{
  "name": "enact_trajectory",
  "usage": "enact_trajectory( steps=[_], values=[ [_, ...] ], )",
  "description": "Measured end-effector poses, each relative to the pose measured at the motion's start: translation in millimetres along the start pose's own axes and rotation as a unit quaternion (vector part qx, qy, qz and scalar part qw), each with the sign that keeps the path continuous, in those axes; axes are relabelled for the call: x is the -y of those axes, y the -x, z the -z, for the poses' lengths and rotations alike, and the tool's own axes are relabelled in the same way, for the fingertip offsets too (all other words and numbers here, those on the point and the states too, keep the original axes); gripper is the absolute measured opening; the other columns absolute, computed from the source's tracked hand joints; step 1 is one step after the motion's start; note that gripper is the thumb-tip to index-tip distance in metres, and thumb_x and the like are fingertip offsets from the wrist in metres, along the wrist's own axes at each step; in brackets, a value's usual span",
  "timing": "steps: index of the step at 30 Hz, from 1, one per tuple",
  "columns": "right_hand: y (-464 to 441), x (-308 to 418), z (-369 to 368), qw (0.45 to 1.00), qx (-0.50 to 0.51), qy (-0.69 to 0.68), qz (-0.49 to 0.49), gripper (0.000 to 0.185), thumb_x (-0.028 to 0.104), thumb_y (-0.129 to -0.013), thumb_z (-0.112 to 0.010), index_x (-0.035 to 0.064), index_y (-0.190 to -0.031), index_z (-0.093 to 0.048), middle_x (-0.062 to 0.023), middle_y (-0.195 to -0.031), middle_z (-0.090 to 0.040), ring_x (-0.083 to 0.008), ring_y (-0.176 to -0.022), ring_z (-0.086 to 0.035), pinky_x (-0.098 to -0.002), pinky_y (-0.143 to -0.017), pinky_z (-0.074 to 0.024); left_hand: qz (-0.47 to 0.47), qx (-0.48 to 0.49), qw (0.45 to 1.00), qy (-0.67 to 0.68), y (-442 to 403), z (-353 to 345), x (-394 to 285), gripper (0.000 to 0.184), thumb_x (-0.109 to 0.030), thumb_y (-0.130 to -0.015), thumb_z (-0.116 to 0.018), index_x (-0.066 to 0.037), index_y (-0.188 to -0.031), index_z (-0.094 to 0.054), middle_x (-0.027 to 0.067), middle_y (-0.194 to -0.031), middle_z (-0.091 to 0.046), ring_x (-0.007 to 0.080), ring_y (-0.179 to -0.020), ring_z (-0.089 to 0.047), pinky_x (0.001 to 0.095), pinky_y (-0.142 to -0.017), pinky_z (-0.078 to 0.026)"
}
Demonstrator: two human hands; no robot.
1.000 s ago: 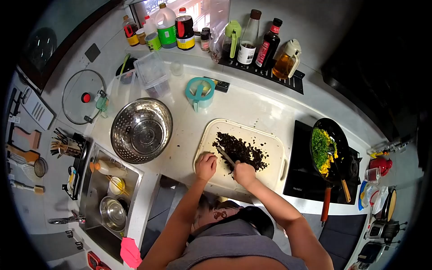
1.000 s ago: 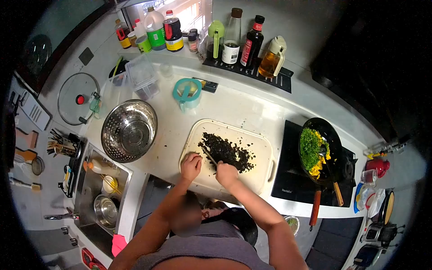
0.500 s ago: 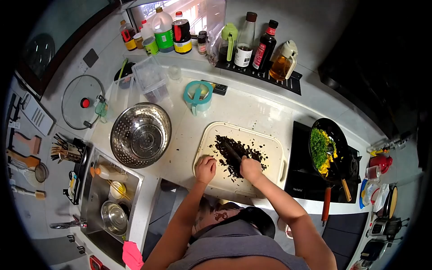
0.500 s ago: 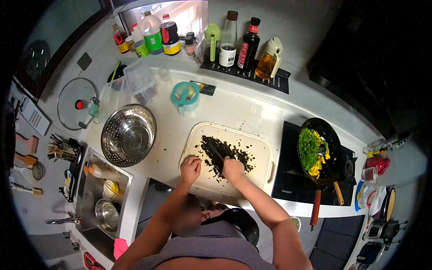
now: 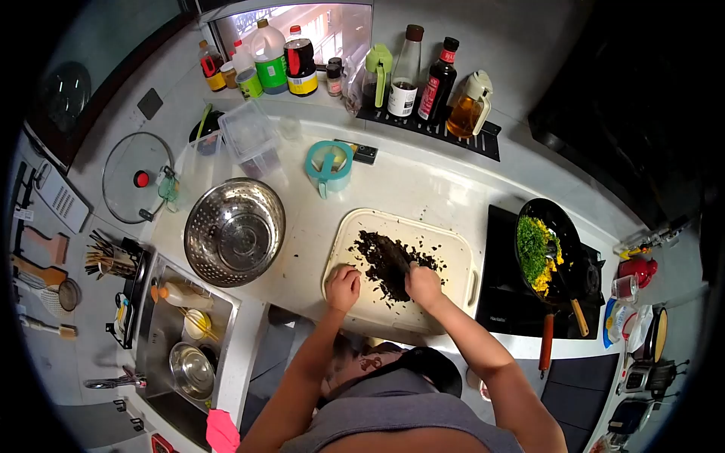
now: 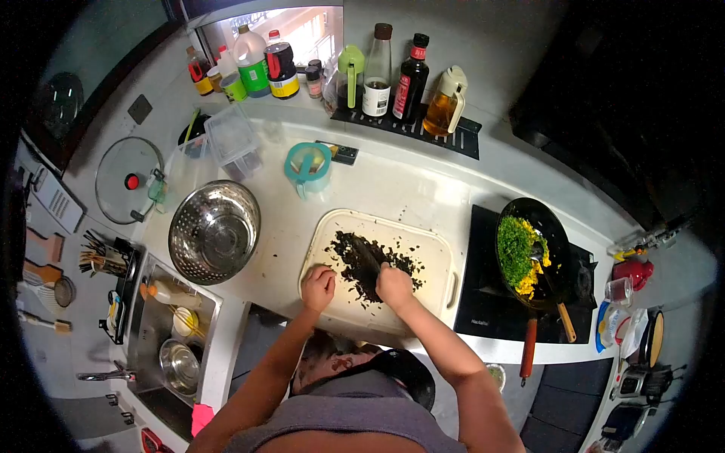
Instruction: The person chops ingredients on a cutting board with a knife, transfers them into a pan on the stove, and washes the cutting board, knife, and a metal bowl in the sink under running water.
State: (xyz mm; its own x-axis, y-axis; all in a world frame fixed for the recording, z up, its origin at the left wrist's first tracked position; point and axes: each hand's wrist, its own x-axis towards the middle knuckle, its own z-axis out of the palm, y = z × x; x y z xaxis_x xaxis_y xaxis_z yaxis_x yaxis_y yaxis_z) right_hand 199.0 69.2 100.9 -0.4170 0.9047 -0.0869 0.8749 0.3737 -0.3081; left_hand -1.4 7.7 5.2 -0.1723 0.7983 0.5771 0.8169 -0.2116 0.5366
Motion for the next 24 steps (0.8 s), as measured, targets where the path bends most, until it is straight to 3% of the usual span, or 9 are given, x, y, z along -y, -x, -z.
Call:
enact_trajectory(
  steps=[2, 5, 13, 17, 22, 24],
  values=[
    [-1.6, 2.5, 1.1, 0.999, 0.045, 0.028, -0.012, 0.015, 0.014, -0.079, -0.051, -0.0009, -0.08, -0.053, -0.0208, -0.063, -0.059, -0.0363, -0.058, -0.06, -0.0455, -0.056, -0.0503, 0.008, 0.001, 1.0, 0.002, 2.1, -0.8, 0.9, 0.004, -0.008, -0.07, -0.063, -0.011, -0.073, -0.062, 0.0026, -0.084, -0.058, 0.0238, -0.08, -0.056, 0.0354, -0.069, -0.048],
    [-0.7, -10.9, -39.0, 1.0, -0.013, 0.021, -0.011, 0.012, 0.011, -0.076, -0.055, -0.0008, -0.078, -0.053, -0.0186, -0.061, -0.059, -0.034, -0.056, -0.061, -0.0418, -0.051, -0.051, 0.009, 0.008, 1.0, 0.009, 1.7, 0.4, 1.6, 0.005, -0.008, -0.07, -0.063, -0.011, -0.073, -0.062, 0.0026, -0.084, -0.058, 0.0235, -0.08, -0.056, 0.0351, -0.069, -0.048],
    [-6.4, -2.6, -19.0, 0.999, -0.036, -0.03, -0.007, 0.014, 0.013, -0.076, -0.055, -0.0009, -0.078, -0.052, -0.0206, -0.063, -0.059, -0.0363, -0.058, -0.06, -0.0459, -0.054, -0.0491, 0.004, 0.011, 1.0, -0.01, -0.9, 1.0, 1.1, 0.004, -0.009, -0.071, -0.063, -0.012, -0.073, -0.062, 0.002, -0.085, -0.058, 0.0233, -0.08, -0.056, 0.0347, -0.069, -0.047],
    [-3.0, 12.8, -23.5, 0.998, 0.032, 0.053, -0.017, 0.011, 0.011, -0.076, -0.051, 0.0002, -0.08, -0.053, -0.0189, -0.063, -0.061, -0.0338, -0.057, -0.061, -0.0437, -0.052, -0.0503, 0.009, 0.005, 1.0, -0.009, 4.5, -2.0, 1.9, 0.004, -0.009, -0.071, -0.063, -0.012, -0.074, -0.062, 0.002, -0.085, -0.058, 0.0233, -0.081, -0.055, 0.0348, -0.069, -0.047],
    [4.7, 4.1, -57.8, 0.998, -0.038, 0.056, 0.003, 0.014, 0.013, -0.079, -0.05, -0.0003, -0.08, -0.053, -0.0158, -0.055, -0.058, -0.0325, -0.048, -0.058, -0.0425, -0.045, -0.0483, 0.019, 0.018, 1.0, -0.001, 3.2, 1.7, -0.4, 0.003, -0.009, -0.071, -0.062, -0.011, -0.074, -0.062, 0.002, -0.086, -0.058, 0.0234, -0.082, -0.055, 0.035, -0.07, -0.047],
    [3.3, -9.9, -45.7, 0.998, -0.057, 0.004, 0.002, 0.015, 0.015, -0.079, -0.052, 0.0002, -0.082, -0.052, -0.0175, -0.056, -0.058, -0.0344, -0.05, -0.058, -0.0443, -0.047, -0.0481, 0.015, 0.017, 1.0, -0.001, 1.7, 1.4, -1.1, 0.003, -0.009, -0.072, -0.062, -0.011, -0.074, -0.062, 0.002, -0.087, -0.058, 0.0234, -0.082, -0.055, 0.0349, -0.07, -0.047]
  ],
)
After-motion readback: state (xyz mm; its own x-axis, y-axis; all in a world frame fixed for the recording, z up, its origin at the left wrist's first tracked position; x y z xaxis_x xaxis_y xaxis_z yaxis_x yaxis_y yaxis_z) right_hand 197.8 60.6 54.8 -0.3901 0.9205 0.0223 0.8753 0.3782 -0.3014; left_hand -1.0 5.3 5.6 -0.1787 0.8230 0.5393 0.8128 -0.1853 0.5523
